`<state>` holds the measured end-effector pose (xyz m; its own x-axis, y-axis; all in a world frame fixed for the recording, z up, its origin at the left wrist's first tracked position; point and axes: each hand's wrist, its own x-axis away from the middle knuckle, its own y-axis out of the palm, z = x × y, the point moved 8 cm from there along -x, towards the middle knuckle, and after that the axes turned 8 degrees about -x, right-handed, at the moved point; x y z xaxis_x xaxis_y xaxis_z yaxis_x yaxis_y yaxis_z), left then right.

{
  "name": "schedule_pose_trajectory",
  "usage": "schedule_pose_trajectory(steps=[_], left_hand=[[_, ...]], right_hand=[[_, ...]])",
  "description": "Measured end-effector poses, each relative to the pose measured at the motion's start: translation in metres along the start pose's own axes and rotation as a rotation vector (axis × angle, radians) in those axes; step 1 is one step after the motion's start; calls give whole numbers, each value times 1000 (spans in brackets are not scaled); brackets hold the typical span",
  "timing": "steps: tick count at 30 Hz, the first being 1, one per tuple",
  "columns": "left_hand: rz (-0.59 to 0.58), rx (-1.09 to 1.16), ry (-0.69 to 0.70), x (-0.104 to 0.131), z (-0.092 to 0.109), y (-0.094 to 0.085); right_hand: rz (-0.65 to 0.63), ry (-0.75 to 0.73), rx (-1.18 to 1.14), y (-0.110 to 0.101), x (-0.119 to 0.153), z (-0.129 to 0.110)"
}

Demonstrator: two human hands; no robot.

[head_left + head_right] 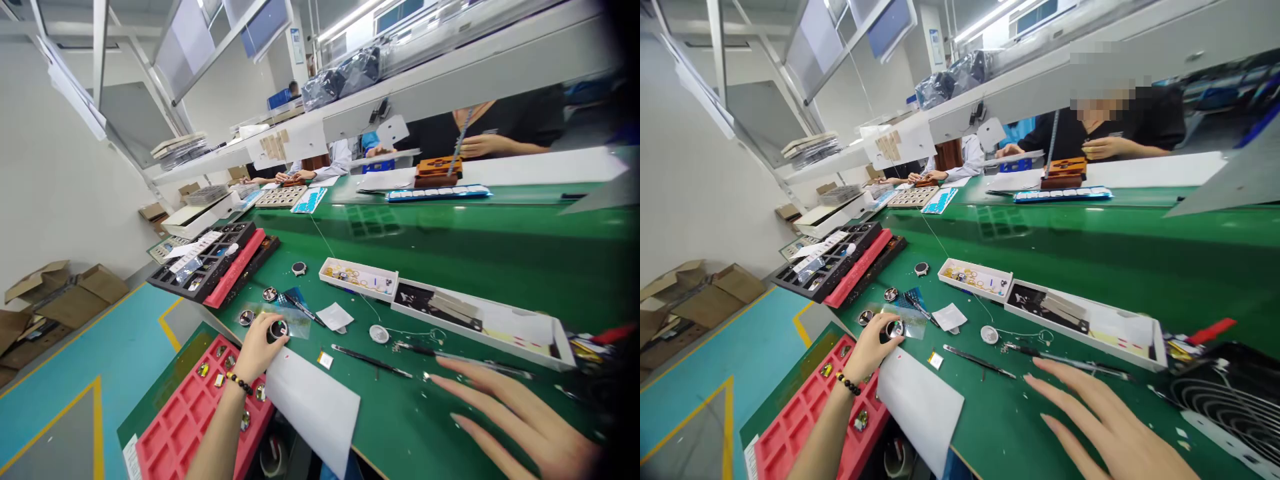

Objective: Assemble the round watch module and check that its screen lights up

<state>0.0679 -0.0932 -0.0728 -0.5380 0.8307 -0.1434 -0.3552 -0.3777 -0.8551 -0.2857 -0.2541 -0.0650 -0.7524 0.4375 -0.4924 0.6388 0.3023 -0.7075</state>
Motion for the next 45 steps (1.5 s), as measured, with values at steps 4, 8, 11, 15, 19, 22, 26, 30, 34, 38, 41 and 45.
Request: schedule_pose_trajectory(steps=[4, 8, 11, 15, 19, 22, 26, 30, 34, 38, 41, 45], left_hand=[[-18, -27, -37, -1, -3, -1], [-27, -7, -34, -4, -2, -2], [3, 19, -35, -4, -3, -2], [33, 119, -43, -4, -6, -8], [41, 261, 9, -6, 30, -21], [-32, 352, 221, 1, 110, -11], [-143, 412, 737, 24, 241, 34], [1, 309, 1074, 25, 301, 74], [123, 61, 1167, 16, 302, 93], [-24, 97, 1023, 3, 283, 99], [-95, 165, 920, -1, 274, 99], [-148, 252, 816, -4, 269, 97]], right_hand=[[-69, -66, 160, 11, 12, 0], [-28, -121, 197, 9, 12, -11], [12, -186, 213, 5, 9, -23], [-197, -3, 153, 15, 6, -17], [-446, 362, -196, 23, 13, -14], [-399, 590, -587, 22, 14, -20], [-131, 691, -1014, 15, 7, -14], [114, 777, -1020, 3, 10, 20], [168, 742, -921, -4, 11, 40], [124, 741, -922, 0, 13, 36], [138, 760, -1180, 2, 11, 28], [125, 699, -1356, -7, 6, 23]])
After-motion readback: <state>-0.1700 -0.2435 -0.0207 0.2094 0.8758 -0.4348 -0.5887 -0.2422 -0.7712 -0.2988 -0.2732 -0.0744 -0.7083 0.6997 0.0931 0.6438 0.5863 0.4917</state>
